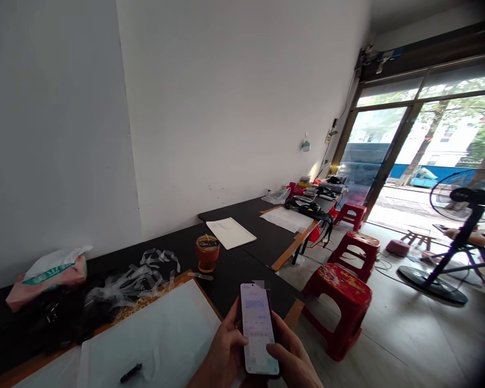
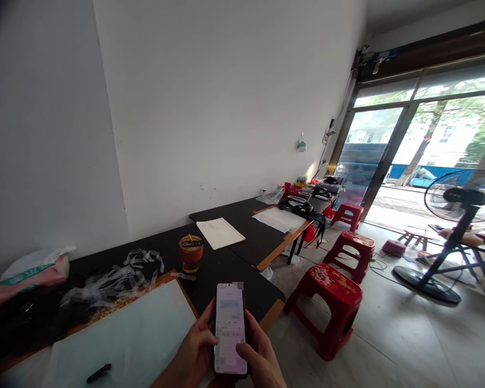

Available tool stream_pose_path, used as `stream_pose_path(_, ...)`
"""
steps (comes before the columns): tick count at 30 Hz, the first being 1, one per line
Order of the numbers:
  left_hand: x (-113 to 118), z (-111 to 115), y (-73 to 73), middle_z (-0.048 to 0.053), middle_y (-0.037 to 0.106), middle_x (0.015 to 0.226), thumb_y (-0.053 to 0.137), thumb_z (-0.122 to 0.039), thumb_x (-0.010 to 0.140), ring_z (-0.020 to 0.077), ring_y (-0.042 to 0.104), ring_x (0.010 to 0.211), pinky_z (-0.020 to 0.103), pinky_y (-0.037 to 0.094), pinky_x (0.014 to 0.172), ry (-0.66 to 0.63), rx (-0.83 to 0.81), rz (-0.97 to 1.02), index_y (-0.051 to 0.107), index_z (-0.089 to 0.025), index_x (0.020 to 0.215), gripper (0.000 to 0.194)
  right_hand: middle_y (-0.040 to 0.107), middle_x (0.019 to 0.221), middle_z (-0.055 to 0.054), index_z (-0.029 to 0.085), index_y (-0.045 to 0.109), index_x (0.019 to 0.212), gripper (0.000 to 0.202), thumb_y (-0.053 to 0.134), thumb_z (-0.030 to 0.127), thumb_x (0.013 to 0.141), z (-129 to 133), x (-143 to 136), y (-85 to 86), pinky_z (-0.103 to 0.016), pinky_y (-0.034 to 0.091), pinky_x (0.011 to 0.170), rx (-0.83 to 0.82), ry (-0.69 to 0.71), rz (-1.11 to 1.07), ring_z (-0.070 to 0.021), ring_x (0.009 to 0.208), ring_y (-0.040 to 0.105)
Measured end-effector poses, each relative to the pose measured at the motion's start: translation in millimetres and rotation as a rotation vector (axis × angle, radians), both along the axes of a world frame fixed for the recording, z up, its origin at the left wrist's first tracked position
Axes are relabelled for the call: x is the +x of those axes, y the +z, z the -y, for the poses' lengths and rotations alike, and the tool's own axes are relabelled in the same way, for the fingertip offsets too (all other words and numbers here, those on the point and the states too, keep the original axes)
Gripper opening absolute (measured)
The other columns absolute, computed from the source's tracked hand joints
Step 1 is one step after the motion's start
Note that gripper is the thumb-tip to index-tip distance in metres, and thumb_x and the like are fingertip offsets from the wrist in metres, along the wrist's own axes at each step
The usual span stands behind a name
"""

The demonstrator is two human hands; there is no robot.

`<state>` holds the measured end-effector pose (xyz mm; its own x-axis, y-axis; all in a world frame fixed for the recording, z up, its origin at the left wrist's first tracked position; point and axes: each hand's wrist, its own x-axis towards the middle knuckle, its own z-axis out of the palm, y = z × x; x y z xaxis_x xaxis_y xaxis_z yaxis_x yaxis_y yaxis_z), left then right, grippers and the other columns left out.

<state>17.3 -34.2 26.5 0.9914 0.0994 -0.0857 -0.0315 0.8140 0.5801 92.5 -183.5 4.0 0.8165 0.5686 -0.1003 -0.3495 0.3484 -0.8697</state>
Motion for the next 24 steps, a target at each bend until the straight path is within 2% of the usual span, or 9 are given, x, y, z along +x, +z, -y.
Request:
stream_pose_path(9,4.0,2.3,-6.1,0.012,0.071,0.114,0.056,-0.002,0.067,0.0300,0.063,0.109,0.039,0.046,0.089,0.026,0.038,0.056,0.014,-0.020,0.156,0.100,0.073,0.122,-0.008,0.026,0.064,0.127,0.064,0.069,0.015,0.065,-1.9,-0.9,0.6,-0.051,0.047,0.099,-0.007,0.030,0.093,-0.0364,0.119,0.061)
stream_pose_path(19,4.9,-1.1,-10.0,0.009,0.071,0.115,0.053,0.004,0.056,0.0293,0.059,0.117,0.037,0.045,0.092,-0.004,0.027,0.065,0.024,-0.025,0.154,0.106,0.075,0.118,-0.007,0.026,0.065,0.124,0.060,0.071,0.012,0.066,-1.2,-0.9,0.2,-0.047,0.050,0.092,0.056,0.051,0.062,-0.0354,0.114,0.065)
stream_pose_path(24,5.2,-1.8,-14.0,0.011,0.071,0.114,0.052,0.005,0.055,0.0302,0.059,0.117,0.038,0.046,0.091,-0.010,0.020,0.078,0.021,-0.023,0.154,0.108,0.075,0.118,-0.007,0.026,0.065,0.125,0.062,0.070,0.010,0.065,-1.0,-1.1,0.1,-0.045,0.050,0.093,0.039,0.019,0.065,-0.0348,0.115,0.064)
